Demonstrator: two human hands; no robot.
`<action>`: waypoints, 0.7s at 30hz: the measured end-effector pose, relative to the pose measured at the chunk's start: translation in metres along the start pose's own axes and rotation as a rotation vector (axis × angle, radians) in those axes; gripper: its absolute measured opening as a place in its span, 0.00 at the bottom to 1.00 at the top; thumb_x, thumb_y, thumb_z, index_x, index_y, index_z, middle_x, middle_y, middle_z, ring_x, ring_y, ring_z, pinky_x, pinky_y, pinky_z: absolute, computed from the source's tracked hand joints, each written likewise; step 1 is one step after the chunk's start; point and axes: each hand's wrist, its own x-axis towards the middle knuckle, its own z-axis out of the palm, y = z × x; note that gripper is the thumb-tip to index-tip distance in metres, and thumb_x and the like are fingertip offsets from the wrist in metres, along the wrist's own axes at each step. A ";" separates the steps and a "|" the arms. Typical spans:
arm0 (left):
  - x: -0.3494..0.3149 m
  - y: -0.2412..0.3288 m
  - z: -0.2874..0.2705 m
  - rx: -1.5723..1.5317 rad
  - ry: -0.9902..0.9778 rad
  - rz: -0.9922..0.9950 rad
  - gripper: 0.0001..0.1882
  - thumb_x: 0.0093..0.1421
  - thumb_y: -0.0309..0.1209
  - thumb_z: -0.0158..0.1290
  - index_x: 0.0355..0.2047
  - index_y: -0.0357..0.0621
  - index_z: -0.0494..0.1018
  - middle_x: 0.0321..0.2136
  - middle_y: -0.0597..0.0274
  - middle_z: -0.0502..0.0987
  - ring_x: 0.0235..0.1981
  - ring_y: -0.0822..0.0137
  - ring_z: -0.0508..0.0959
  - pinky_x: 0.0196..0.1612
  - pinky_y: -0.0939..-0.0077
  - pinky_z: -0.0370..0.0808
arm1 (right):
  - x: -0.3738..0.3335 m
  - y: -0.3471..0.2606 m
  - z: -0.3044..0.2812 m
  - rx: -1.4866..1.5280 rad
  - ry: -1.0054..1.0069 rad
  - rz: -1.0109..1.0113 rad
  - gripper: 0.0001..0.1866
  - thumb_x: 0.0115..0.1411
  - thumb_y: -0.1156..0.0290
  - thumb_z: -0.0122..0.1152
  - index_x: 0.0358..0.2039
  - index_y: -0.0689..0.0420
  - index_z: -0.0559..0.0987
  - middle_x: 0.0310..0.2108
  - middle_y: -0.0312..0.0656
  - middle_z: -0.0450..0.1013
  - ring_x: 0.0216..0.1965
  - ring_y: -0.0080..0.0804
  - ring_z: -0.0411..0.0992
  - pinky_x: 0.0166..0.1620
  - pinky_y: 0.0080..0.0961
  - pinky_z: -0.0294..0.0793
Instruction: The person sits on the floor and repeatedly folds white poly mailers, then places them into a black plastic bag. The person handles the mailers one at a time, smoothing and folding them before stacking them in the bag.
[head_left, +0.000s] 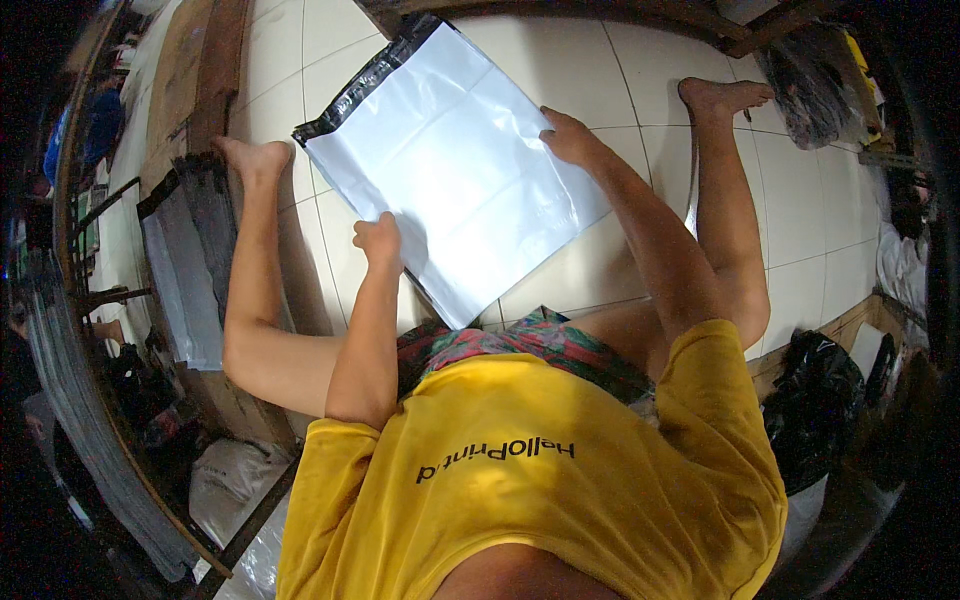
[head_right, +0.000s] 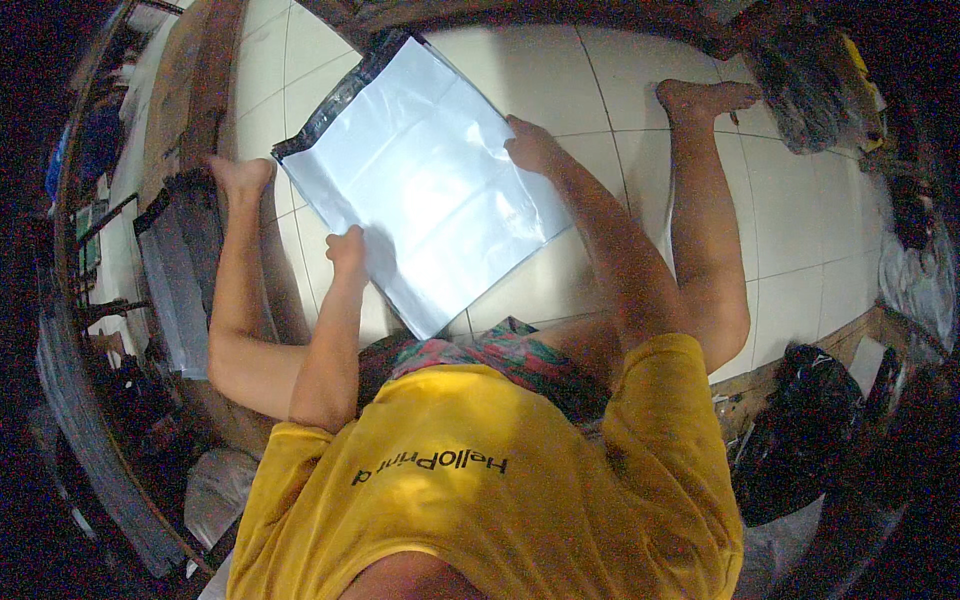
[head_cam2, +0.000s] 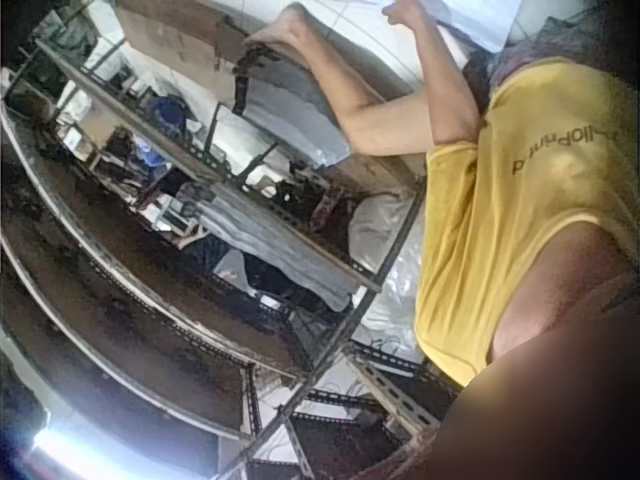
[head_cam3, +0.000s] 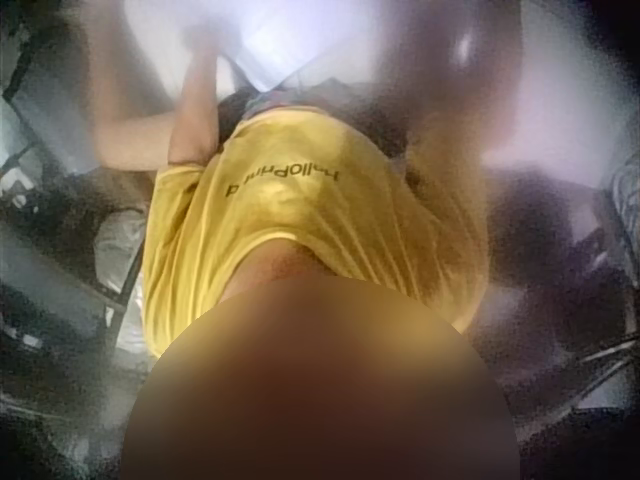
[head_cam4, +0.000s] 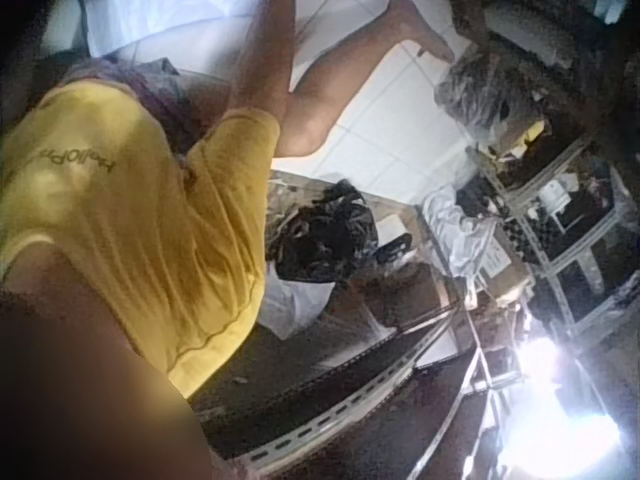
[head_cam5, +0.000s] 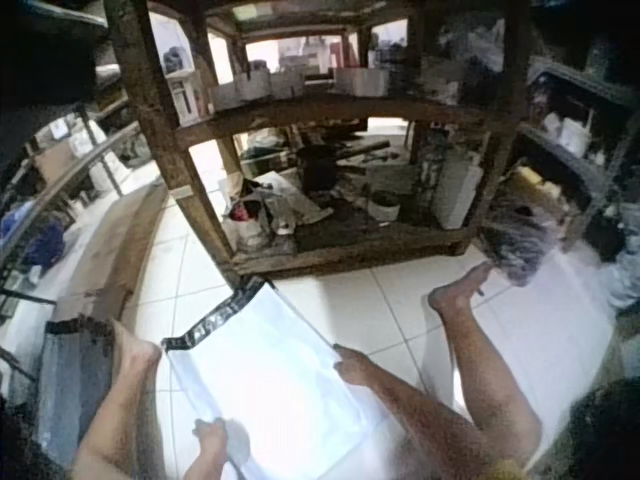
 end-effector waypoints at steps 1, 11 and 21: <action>-0.001 -0.001 0.000 -0.139 0.001 -0.032 0.36 0.57 0.34 0.53 0.60 0.22 0.55 0.55 0.31 0.65 0.48 0.42 0.76 0.53 0.50 0.74 | 0.004 0.007 0.001 -0.006 -0.030 -0.025 0.34 0.62 0.67 0.54 0.68 0.65 0.61 0.63 0.62 0.65 0.62 0.54 0.68 0.67 0.39 0.64; -0.024 -0.003 -0.012 -0.811 -0.482 -0.198 0.19 0.63 0.25 0.48 0.53 0.29 0.67 0.48 0.46 0.76 0.46 0.51 0.79 0.53 0.54 0.77 | 0.049 -0.001 -0.041 -0.122 -0.112 -0.179 0.29 0.54 0.71 0.55 0.59 0.57 0.75 0.58 0.54 0.72 0.59 0.51 0.70 0.65 0.41 0.66; -0.107 -0.025 0.036 -0.765 -0.513 -0.534 0.17 0.68 0.33 0.49 0.51 0.32 0.69 0.44 0.50 0.76 0.45 0.52 0.76 0.49 0.59 0.76 | 0.103 -0.026 -0.077 -0.425 -0.284 -0.196 0.26 0.61 0.73 0.53 0.61 0.56 0.73 0.58 0.53 0.72 0.59 0.48 0.70 0.63 0.42 0.69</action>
